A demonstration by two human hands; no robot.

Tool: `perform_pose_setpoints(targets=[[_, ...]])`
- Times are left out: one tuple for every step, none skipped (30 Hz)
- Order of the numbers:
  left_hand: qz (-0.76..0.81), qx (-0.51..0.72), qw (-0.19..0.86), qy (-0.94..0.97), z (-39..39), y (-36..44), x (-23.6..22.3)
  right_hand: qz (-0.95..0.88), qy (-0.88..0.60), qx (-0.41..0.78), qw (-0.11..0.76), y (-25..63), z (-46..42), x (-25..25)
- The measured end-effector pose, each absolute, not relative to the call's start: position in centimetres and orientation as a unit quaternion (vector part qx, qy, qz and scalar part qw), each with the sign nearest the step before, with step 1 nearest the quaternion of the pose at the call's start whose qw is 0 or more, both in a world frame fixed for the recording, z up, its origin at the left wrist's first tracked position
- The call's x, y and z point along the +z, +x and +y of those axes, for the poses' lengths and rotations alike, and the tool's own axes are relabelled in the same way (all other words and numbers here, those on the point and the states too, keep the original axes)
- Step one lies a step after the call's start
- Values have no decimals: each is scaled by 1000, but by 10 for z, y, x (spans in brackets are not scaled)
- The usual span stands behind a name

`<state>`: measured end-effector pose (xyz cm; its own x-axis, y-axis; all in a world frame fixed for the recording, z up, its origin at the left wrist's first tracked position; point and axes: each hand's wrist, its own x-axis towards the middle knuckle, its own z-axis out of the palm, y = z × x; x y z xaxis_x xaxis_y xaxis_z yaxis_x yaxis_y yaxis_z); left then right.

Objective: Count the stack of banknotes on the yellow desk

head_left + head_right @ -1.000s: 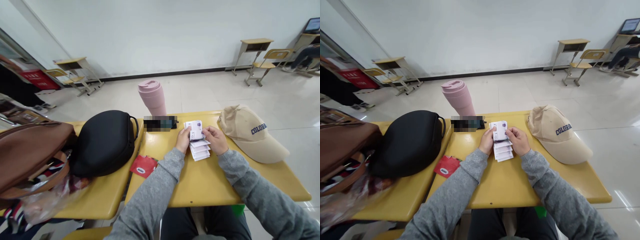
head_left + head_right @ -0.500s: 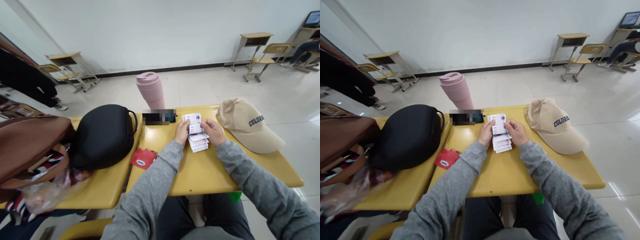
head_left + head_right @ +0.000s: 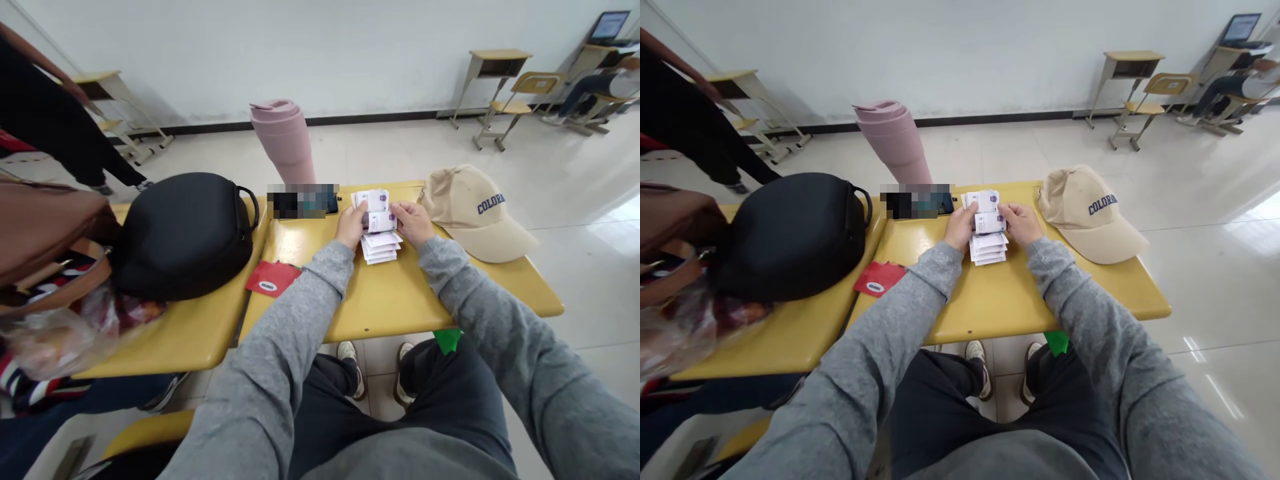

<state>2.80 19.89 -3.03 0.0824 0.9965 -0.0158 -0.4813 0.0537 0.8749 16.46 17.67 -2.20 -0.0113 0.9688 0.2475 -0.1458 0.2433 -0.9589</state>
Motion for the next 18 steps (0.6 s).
perform_pose_setpoints(targets=[[346,582,637,369,200,28,-31,-534,-389,480,577,166,176,-22],[341,588,635,368,200,28,-32,-543,-395,478,567,167,176,-23],[336,592,633,368,201,28,-32,-551,-404,470,558,169,176,-23],[332,597,630,369,201,28,-33,-558,-415,457,554,171,177,-24],[329,600,628,371,202,28,-33,-564,-424,443,553,173,177,-26],[326,601,627,373,202,28,-34,-569,-430,428,555,174,178,-27],[323,603,626,376,203,28,-34,-572,-435,414,559,176,179,-28],[319,603,626,379,203,28,-34,-574,-439,403,562,177,180,-29],[315,602,626,383,203,29,-35,-575,-443,393,565,178,181,-30],[312,602,626,385,203,29,-35,-576,-447,385,566,178,182,-31],[310,601,627,388,203,29,-35,-577,-452,378,566,179,182,-32],[309,599,627,390,203,29,-35,-576,-457,371,567,179,183,-33],[309,598,627,392,203,28,-36,-574,-462,366,568,178,184,-33],[309,597,627,394,203,28,-36,-571,-466,363,570,178,185,-33],[309,595,627,397,203,28,-36,-566,-469,362,573,178,185,-34],[309,594,626,401,203,28,-37,-561,-472,365,574,177,186,-35],[309,592,624,405,203,28,-37,-558,-473,369,573,176,186,-35],[309,591,623,408,203,28,-37,-558,-473,373,570,175,187,-36]])
